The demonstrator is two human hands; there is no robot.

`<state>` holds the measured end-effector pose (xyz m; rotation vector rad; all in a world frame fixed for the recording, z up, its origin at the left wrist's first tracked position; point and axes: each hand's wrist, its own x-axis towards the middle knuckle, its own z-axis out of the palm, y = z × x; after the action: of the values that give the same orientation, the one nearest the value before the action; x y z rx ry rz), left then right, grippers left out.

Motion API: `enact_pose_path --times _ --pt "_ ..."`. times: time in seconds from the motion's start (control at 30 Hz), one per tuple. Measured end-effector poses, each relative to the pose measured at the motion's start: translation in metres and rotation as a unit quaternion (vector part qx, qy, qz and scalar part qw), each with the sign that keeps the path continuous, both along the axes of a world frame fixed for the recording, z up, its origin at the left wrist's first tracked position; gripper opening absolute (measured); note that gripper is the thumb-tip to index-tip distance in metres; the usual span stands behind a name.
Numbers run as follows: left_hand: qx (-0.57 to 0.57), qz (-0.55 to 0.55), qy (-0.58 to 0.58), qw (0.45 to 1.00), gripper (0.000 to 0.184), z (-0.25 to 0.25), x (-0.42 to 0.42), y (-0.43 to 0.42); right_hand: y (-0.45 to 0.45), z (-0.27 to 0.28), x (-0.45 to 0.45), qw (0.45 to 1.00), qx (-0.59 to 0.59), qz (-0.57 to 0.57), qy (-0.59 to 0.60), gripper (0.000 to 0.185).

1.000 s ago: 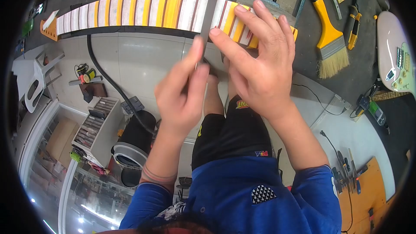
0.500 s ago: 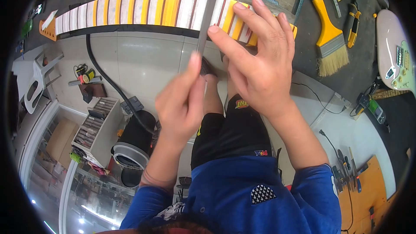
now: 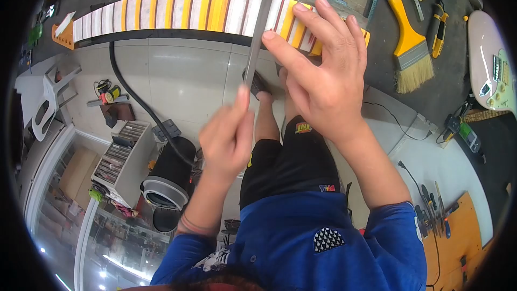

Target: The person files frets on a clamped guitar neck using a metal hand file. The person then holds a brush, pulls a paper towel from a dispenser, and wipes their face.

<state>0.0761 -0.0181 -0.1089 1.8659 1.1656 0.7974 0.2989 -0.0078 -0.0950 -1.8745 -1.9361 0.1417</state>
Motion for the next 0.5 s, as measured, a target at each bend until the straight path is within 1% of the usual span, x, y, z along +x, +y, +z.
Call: enact_pose_path --times 0.1,0.17,0.5 --pt "-0.001 -0.03 0.03 0.999 0.056 0.004 -0.047 -0.054 0.001 -0.002 0.0 1.0 0.008 0.003 0.003 0.063" --pt "-0.001 -0.033 0.036 0.999 0.057 0.004 -0.06 -0.069 0.0 -0.001 0.0 1.0 0.004 0.003 0.001 0.063" --pt "-0.014 -0.01 -0.028 0.999 0.052 -0.011 -0.056 -0.062 0.0 -0.001 0.002 1.0 0.002 0.007 -0.004 0.064"
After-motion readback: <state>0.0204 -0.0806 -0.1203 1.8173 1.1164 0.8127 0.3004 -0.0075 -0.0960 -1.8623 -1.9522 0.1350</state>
